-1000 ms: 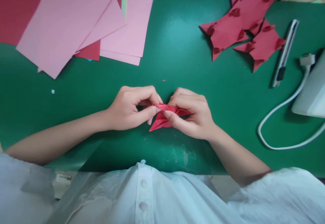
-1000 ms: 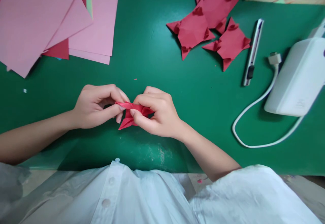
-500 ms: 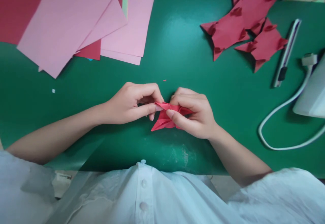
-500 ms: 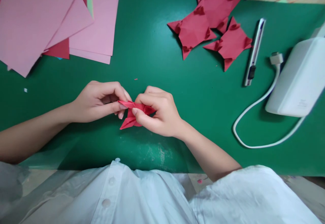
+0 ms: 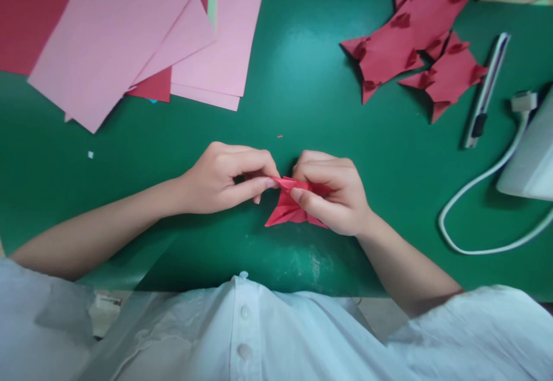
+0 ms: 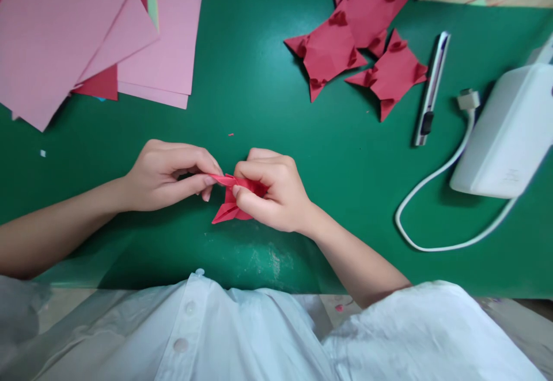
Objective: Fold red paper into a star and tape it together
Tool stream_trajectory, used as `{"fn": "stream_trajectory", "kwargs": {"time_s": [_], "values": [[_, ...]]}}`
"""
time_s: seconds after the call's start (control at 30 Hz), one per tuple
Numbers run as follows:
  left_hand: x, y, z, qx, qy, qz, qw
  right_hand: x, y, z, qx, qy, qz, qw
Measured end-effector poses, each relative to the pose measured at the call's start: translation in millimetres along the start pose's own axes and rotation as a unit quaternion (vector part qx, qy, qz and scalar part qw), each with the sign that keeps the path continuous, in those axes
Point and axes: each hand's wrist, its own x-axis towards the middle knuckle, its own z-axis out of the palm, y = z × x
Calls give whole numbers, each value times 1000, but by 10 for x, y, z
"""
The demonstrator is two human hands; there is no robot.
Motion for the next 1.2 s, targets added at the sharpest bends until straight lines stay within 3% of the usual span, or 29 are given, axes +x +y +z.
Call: {"fn": "stream_trajectory", "kwargs": {"time_s": [0.13, 0.37, 0.5, 0.73, 1.2], "values": [[-13, 18, 10, 9, 10, -18, 1000, 3, 15, 23, -9, 2, -22, 1000], [-12, 32, 14, -86, 1, -88, 992, -3, 26, 29, -22, 3, -23, 999], [-42, 27, 46, -58, 8, -44, 997, -4, 35, 51, -33, 2, -37, 999], [-63, 7, 133, 134, -7, 43, 990, -5, 32, 119, -105, -6, -96, 990], [-37, 20, 86, 105, -5, 72, 992, -4, 53, 105, -80, -12, -98, 992]]}}
